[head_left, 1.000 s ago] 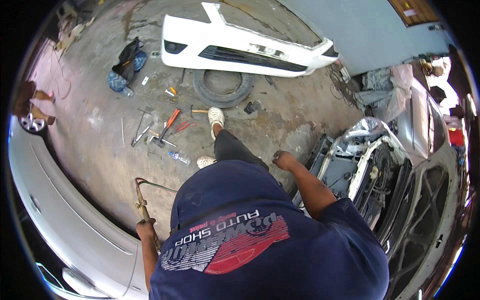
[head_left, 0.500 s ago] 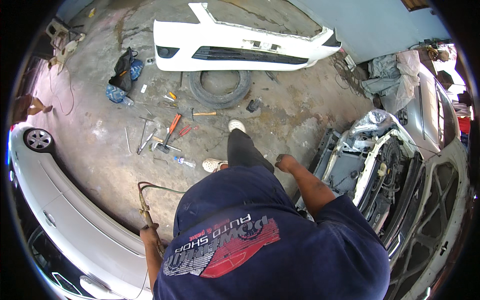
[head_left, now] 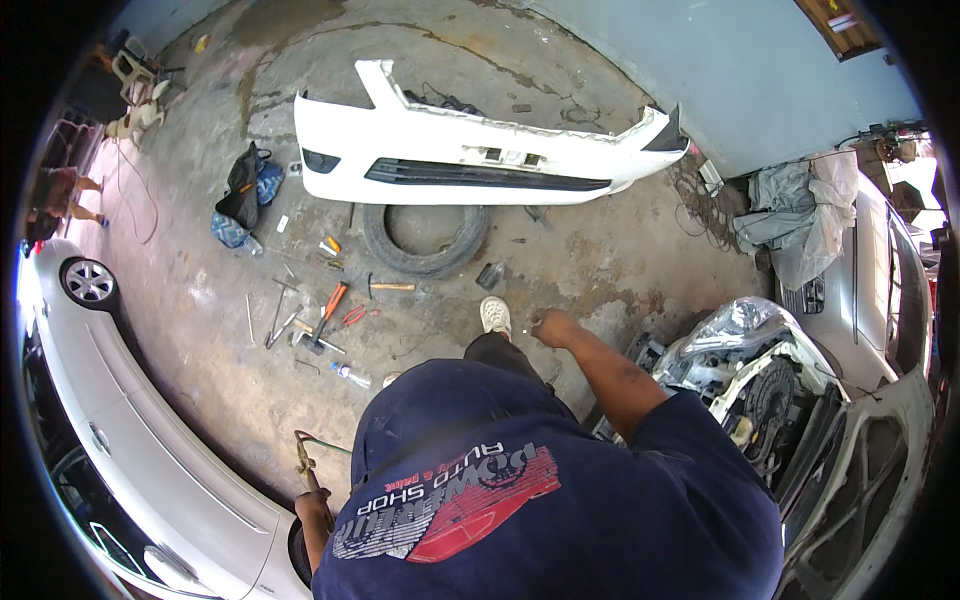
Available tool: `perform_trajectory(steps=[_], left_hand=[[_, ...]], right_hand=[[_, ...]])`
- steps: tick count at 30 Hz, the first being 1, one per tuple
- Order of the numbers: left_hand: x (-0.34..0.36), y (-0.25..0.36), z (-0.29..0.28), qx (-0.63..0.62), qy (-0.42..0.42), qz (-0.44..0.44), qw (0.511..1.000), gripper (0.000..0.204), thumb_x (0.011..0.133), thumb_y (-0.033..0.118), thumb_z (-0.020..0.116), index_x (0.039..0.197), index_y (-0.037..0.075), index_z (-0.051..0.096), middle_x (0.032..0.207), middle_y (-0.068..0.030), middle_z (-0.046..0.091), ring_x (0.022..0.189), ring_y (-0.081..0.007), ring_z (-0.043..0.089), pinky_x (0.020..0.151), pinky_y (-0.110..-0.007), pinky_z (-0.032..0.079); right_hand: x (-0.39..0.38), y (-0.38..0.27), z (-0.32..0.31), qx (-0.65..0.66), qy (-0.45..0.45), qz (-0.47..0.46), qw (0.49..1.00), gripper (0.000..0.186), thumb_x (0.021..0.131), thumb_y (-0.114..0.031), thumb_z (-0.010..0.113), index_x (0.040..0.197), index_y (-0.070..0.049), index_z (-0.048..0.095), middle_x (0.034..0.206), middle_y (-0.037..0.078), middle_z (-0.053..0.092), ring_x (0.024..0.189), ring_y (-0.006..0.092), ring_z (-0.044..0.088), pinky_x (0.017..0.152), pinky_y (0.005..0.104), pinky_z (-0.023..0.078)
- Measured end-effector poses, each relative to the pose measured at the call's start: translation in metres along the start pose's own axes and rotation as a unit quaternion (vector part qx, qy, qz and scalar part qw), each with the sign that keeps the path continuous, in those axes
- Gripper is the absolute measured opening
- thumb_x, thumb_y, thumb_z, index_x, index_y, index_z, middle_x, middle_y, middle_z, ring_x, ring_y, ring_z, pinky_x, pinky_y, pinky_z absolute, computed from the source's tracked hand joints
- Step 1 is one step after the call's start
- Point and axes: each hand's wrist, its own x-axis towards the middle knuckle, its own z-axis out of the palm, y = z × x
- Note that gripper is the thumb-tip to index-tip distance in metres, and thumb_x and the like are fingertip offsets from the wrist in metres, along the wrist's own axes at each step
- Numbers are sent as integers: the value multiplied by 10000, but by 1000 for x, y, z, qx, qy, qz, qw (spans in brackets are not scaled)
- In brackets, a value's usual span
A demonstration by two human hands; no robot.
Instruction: The person uses a hammer and other tools to repair a detached car bumper. The person hammers at various points on the bumper, manipulates it by hand, and then walks to the open hood of a car to check parts.
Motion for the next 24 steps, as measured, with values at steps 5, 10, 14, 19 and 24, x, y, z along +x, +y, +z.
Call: perform_trajectory(steps=[5,10,14,19,24], left_hand=[[-19,91,9,92,-53,31,994,491,718,478,818,869,12,793,878,-211,767,881,-338,762,803,-436,575],[-7,171,-4,104,-140,96,980,463,758,453,819,895,11,789,844,-190,767,838,-300,762,749,-436,566],[-6,180,-10,112,-100,240,959,466,790,444,814,829,-16,755,762,-159,739,722,-290,719,675,-450,529],[-39,273,-23,-196,-187,-20,962,348,822,317,824,789,-4,694,673,-77,623,576,-223,583,559,-403,464],[-46,297,-18,-332,-228,-81,912,305,823,276,824,811,7,680,698,-65,584,545,-199,517,552,-377,452]], right_hand=[[17,138,-67,-69,43,13,997,449,922,-367,625,1266,-91,709,1228,215,708,1213,404,631,1027,473,517],[3,289,-45,-246,-36,14,969,305,926,-198,605,1169,-96,758,1221,180,715,1238,352,635,997,476,546],[-9,281,-12,-268,-122,-12,956,330,906,-147,620,1209,-103,744,1193,156,734,1207,339,663,971,464,561],[-16,238,2,-120,-110,-16,987,402,917,-217,673,1302,-107,695,1176,175,736,1135,339,699,959,451,564],[-9,147,-94,134,-90,178,971,445,917,-298,709,1305,-84,677,1225,213,710,1119,349,698,964,443,547]])
